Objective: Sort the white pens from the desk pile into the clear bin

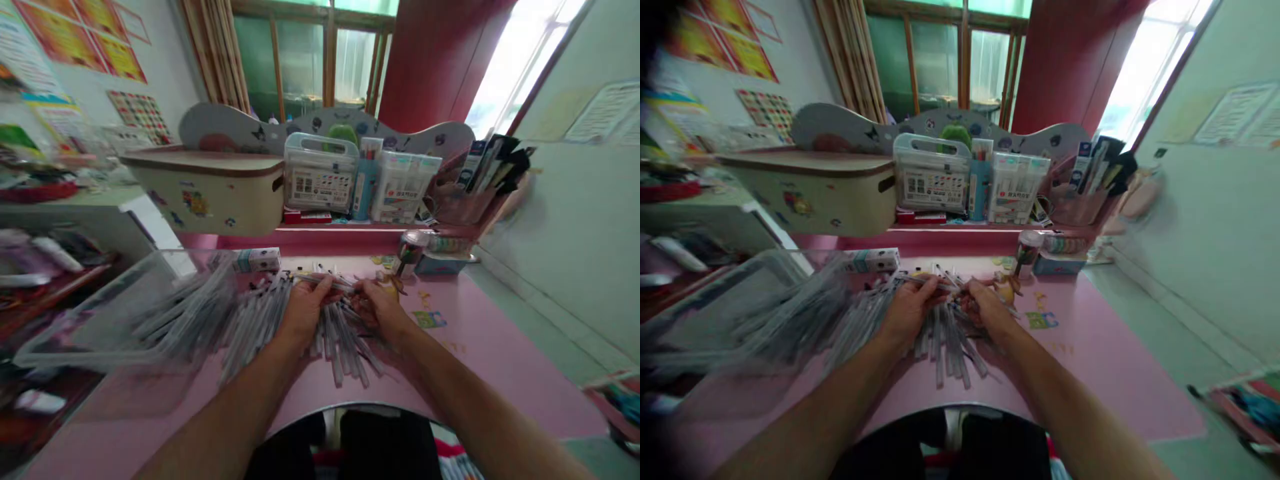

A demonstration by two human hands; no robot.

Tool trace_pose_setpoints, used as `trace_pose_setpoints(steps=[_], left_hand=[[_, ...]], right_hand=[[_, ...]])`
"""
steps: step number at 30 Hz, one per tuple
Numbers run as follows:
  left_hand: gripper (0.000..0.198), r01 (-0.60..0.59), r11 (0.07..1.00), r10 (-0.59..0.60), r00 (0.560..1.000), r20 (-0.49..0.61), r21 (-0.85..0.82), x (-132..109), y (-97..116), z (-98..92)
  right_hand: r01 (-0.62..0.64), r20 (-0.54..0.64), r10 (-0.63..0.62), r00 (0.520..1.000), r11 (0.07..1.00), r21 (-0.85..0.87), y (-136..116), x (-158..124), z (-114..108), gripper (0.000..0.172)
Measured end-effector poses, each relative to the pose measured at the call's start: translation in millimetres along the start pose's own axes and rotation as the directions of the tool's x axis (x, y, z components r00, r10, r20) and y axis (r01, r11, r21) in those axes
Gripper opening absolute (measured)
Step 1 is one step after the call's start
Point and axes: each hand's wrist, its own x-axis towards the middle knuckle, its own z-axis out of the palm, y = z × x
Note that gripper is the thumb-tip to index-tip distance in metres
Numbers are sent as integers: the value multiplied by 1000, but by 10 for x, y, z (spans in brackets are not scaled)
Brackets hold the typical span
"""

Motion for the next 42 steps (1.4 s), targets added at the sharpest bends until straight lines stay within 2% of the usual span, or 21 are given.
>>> trace_pose_setpoints(steps=[2,5,7,11,15,19,22,24,29,33,35,38,40,42], left_hand=[[26,0,1000,0,1000,7,2,-5,2,-5],[27,-2,1000,2,1000,14,-1,-6,-2,-12],[27,-3,1000,4,1000,16,-6,-3,-8,-17],[27,1,1000,-1,1000,22,4,-2,-26,-26],[27,-1,999,0,1000,24,39,-14,-33,-21],[28,-13,999,14,1000,-17,32,-20,-11,-7],[29,-26,999,28,997,-75,23,-7,12,-14],[30,-35,999,39,995,-95,38,8,21,-27],[30,-54,996,61,994,-90,73,11,4,-42],[28,-82,990,89,994,-56,117,-9,-20,-29],[28,-127,989,134,986,-98,69,13,5,-39],[28,-225,960,175,946,-273,-164,108,131,-102],[26,-275,905,127,903,-410,-325,190,248,-168],[20,-298,863,55,857,-512,-407,248,345,-221]], right_hand=[[44,32,-41,999,995,-94,-12,4,-12,46],[92,82,-82,993,988,-126,-35,-3,-14,42],[90,102,-83,991,994,-63,-47,-13,-3,38],[-5,107,-4,994,997,81,-35,-12,13,40],[0,117,-4,993,999,34,2,8,0,42],[18,115,-23,993,999,37,-26,2,0,32],[-14,113,2,994,994,104,-78,-14,-1,19],[-51,141,30,990,988,148,-107,-25,-10,15],[-208,245,139,960,936,284,-115,-40,-12,19],[-210,263,149,953,953,220,-88,-45,15,31],[-185,256,132,958,963,197,-90,-43,12,35],[-128,178,88,980,966,225,-110,-19,-20,37],[-94,78,76,994,961,260,-117,12,-48,38],[-47,-42,62,997,956,291,-112,44,-66,37]])
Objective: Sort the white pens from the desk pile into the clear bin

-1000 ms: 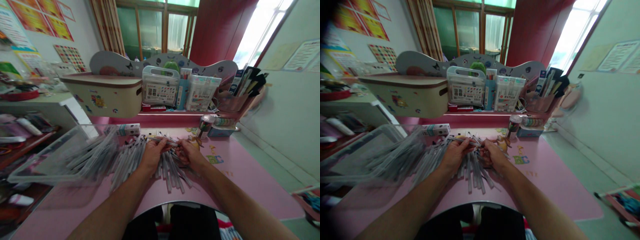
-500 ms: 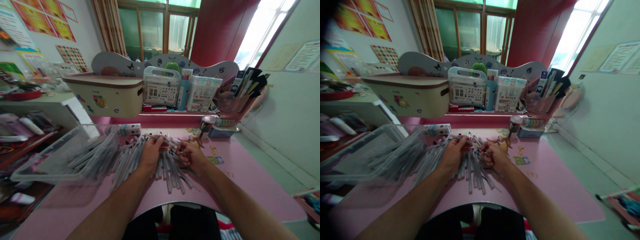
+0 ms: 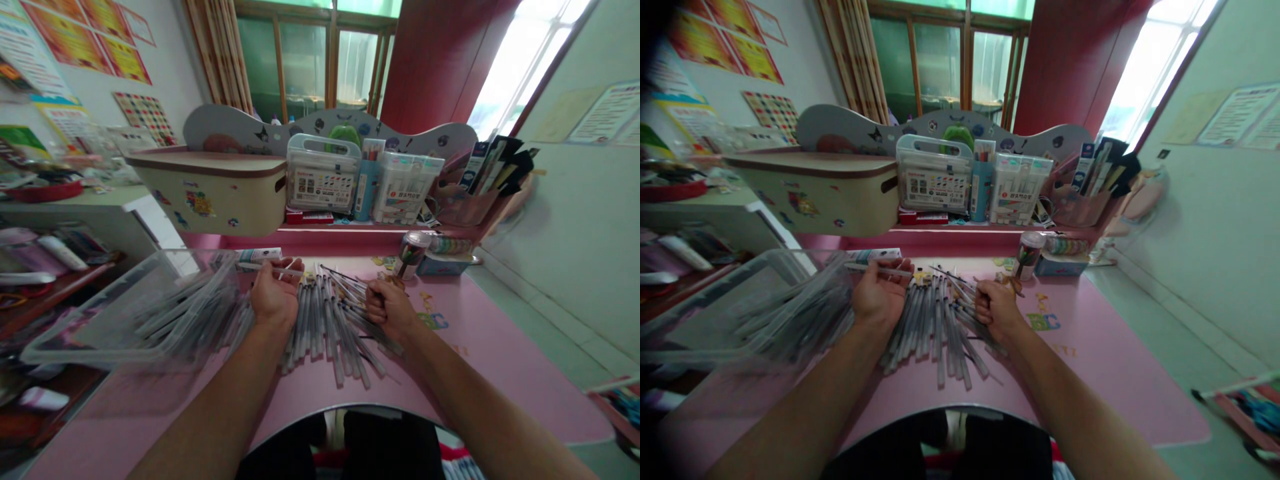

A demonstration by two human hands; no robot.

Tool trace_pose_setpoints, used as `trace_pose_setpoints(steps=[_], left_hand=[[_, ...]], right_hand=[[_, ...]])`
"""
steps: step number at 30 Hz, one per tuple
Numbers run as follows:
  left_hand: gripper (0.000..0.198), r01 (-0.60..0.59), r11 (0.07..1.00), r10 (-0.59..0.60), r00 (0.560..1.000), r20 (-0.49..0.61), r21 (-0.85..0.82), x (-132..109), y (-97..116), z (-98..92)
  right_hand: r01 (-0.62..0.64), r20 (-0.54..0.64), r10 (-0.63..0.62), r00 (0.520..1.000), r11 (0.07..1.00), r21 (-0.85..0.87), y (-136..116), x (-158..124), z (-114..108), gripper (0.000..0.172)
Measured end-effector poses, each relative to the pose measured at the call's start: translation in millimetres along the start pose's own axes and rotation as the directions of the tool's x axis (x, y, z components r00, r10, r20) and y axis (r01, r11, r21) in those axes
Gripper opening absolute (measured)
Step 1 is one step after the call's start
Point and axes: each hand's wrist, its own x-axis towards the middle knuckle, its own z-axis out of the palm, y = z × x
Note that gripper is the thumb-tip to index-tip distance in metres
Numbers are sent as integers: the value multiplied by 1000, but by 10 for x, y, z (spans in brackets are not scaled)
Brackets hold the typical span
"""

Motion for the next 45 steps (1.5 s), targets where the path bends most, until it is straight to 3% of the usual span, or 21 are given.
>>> trace_pose_setpoints(steps=[2,3,5,8,10,13,15,17,19,22,24,26,29,32,36,41,45], left_hand=[[11,31,999,-31,998,-47,-13,4,34,16],[3,65,998,-64,998,-22,11,-31,24,19],[16,163,979,-176,979,107,119,-165,-44,16],[34,277,901,-380,875,300,333,-410,-204,-3],[31,279,872,-425,840,338,402,-508,-287,-20],[28,258,891,-385,866,320,374,-502,-313,-39],[26,299,896,-398,868,295,329,-448,-277,-41],[23,407,863,-485,834,263,300,-413,-236,-38],[21,550,784,-612,763,210,288,-424,-221,-35],[17,710,651,-757,631,170,268,-511,-252,-33],[17,756,602,-798,567,201,256,-583,-289,-26],[19,778,577,-815,531,231,246,-645,-319,-13],[27,777,583,-812,547,203,238,-701,-345,10],[32,769,600,-800,578,163,220,-719,-359,20],[30,777,598,-801,572,177,197,-712,-383,5],[26,752,622,-782,612,120,220,-656,-316,27],[30,658,698,-711,684,164,284,-584,-31,151]], right_hand=[[65,-74,-65,995,998,7,15,21,-2,35],[91,-84,-91,992,996,-4,28,23,5,34],[124,-59,-127,990,991,-56,58,6,33,36],[160,38,-155,987,963,-218,111,-57,95,36],[165,113,-136,984,934,-317,141,-95,124,35],[179,138,-136,981,908,-379,153,-106,120,30],[238,58,-237,970,868,-436,128,-92,94,25],[288,-31,-363,931,786,-547,81,-88,77,21],[334,-43,-485,874,661,-672,33,-116,92,19],[478,97,-671,735,412,-776,4,-206,168,15],[574,212,-731,648,287,-767,24,-264,223,14],[630,318,-711,627,223,-744,60,-299,257,15],[668,449,-609,654,187,-720,104,-306,268,14],[694,499,-568,654,187,-696,100,-301,263,12],[656,412,-600,685,263,-707,29,-315,256,14],[552,245,-668,703,295,-780,-100,-223,144,20],[490,291,-614,734,181,-853,-207,-92,-8,20]])
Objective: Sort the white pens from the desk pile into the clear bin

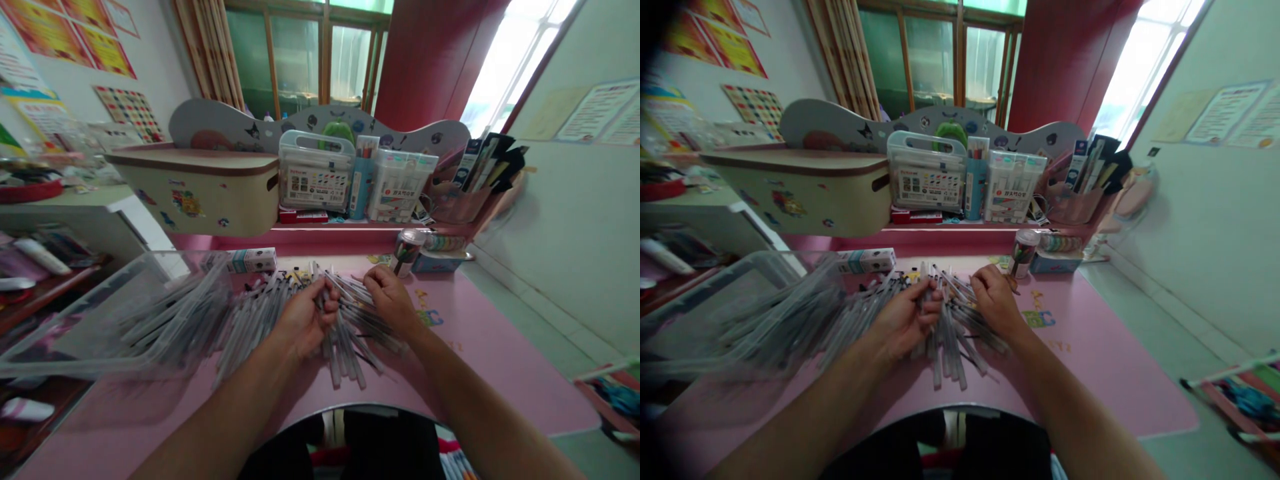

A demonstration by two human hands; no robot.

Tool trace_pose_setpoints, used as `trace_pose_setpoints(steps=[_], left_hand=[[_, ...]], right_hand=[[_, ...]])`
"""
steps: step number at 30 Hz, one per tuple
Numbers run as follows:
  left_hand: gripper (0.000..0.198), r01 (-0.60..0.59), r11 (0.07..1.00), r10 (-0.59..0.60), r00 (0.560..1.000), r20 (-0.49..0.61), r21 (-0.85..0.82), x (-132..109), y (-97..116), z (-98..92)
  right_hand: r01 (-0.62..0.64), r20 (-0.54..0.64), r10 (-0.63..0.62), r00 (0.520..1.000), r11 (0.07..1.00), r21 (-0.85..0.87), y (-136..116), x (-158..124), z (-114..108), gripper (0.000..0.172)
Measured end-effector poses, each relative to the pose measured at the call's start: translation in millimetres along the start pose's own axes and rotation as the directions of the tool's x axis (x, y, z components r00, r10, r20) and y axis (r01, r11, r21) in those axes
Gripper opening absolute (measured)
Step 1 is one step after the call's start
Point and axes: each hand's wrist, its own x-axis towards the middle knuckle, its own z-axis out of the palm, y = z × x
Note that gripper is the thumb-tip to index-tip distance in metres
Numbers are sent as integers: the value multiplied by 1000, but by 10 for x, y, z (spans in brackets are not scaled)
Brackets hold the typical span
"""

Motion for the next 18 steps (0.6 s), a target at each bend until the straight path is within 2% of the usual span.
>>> trace_pose_setpoints(steps=[2,5,8,11,15,17,18], left_hand=[[29,-141,988,139,990,35,62,-124,197,52],[22,-391,903,384,921,70,177,-368,500,128],[20,-529,818,532,845,55,223,-646,751,164],[28,-504,816,525,851,2,283,-887,946,95],[28,-460,796,520,852,-56,393,-1024,1253,-207],[25,-410,843,490,853,-181,349,-1020,1460,-407],[21,-401,864,483,831,-277,304,-1009,1569,-507]], right_hand=[[35,169,-16,986,993,-112,52,28,-49,20],[116,424,2,906,960,-253,71,15,-113,20],[184,536,22,844,927,-328,52,-31,-151,16],[203,549,46,835,901,-384,20,-65,-166,13],[183,565,119,816,875,-448,-28,-70,-175,13],[169,572,170,802,855,-491,-44,-69,-176,12],[159,572,194,797,846,-509,-49,-69,-175,12]])
